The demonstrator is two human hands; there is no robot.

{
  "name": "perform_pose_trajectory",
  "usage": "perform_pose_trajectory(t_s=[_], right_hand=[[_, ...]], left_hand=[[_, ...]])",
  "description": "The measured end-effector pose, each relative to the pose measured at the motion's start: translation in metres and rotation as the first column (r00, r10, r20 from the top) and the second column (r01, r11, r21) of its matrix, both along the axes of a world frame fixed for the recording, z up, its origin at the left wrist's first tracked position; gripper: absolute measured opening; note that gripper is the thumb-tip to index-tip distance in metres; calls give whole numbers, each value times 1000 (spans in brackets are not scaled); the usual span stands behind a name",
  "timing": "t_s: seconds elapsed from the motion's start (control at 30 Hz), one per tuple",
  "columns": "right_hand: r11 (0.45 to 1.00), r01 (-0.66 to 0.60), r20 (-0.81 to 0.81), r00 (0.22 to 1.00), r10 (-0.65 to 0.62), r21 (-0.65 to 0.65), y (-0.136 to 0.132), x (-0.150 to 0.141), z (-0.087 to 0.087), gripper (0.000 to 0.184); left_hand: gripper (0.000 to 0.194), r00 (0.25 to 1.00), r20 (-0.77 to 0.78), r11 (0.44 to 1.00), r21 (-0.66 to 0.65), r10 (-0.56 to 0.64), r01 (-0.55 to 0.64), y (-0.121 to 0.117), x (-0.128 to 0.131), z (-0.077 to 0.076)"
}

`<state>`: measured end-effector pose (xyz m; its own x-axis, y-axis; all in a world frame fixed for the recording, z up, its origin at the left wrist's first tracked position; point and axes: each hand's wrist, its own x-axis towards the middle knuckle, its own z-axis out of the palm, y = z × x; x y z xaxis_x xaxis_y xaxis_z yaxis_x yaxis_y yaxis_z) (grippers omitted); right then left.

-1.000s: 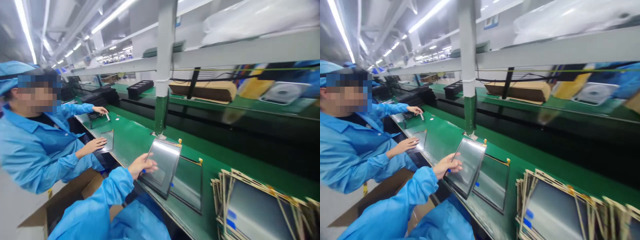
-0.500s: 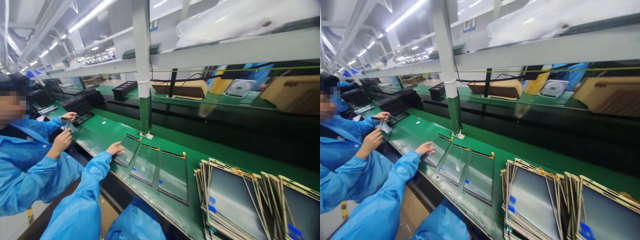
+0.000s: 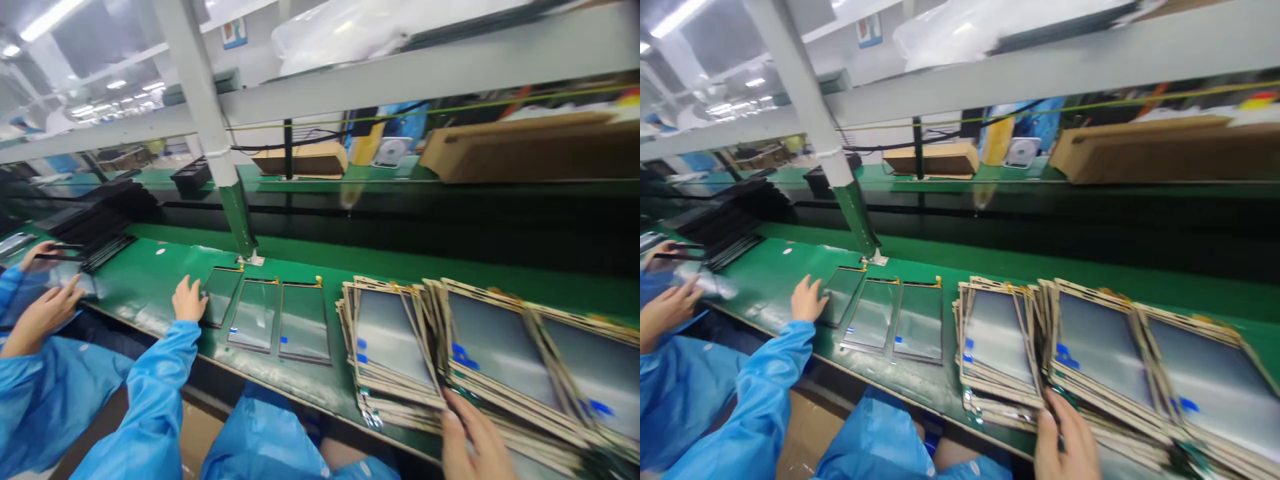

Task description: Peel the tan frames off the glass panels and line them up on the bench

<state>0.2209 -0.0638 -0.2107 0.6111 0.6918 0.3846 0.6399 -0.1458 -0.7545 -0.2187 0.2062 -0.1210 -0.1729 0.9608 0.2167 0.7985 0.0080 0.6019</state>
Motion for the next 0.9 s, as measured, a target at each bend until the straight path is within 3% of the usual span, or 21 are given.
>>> perform_pose_trajectory(t_s=[0.07,0.13,0.17,0.23,0.3,0.4,0.5,0.6,0.67,0.77,0.9], right_hand=[[999,16,-25,1000,-16,33,4,-9,7,52],[998,23,-38,999,-21,66,9,-15,10,51],[996,30,-43,999,-26,78,12,-17,10,50],[995,40,-53,998,-35,91,15,-20,11,50],[995,45,-67,997,-40,84,18,-22,13,50],[996,40,-91,995,-33,78,20,-27,13,50],[993,60,-122,991,-47,106,24,-31,12,48],[987,81,-149,987,-60,138,28,-32,11,48],[986,84,-178,982,-57,145,30,-31,11,49],[987,81,-229,972,-48,138,32,-29,11,49],[979,79,-280,960,-24,187,32,-29,12,48]], left_hand=[[46,991,-52,988,84,-123,127,-23,40,-3],[38,943,-74,938,107,-324,330,-53,92,-10],[36,892,-78,885,116,-444,451,-70,121,-13],[41,724,-11,717,133,-689,684,-101,177,-19],[47,651,130,661,67,-748,747,-123,222,-20],[57,601,406,663,14,-688,749,-134,263,-20],[61,522,675,716,14,-522,698,-122,276,-24],[50,464,796,758,-11,-388,653,-104,282,-26],[43,442,809,768,19,-388,640,-97,289,-22],[44,332,855,733,80,-399,675,-100,306,-9],[53,188,941,595,19,-282,803,-115,327,12]])
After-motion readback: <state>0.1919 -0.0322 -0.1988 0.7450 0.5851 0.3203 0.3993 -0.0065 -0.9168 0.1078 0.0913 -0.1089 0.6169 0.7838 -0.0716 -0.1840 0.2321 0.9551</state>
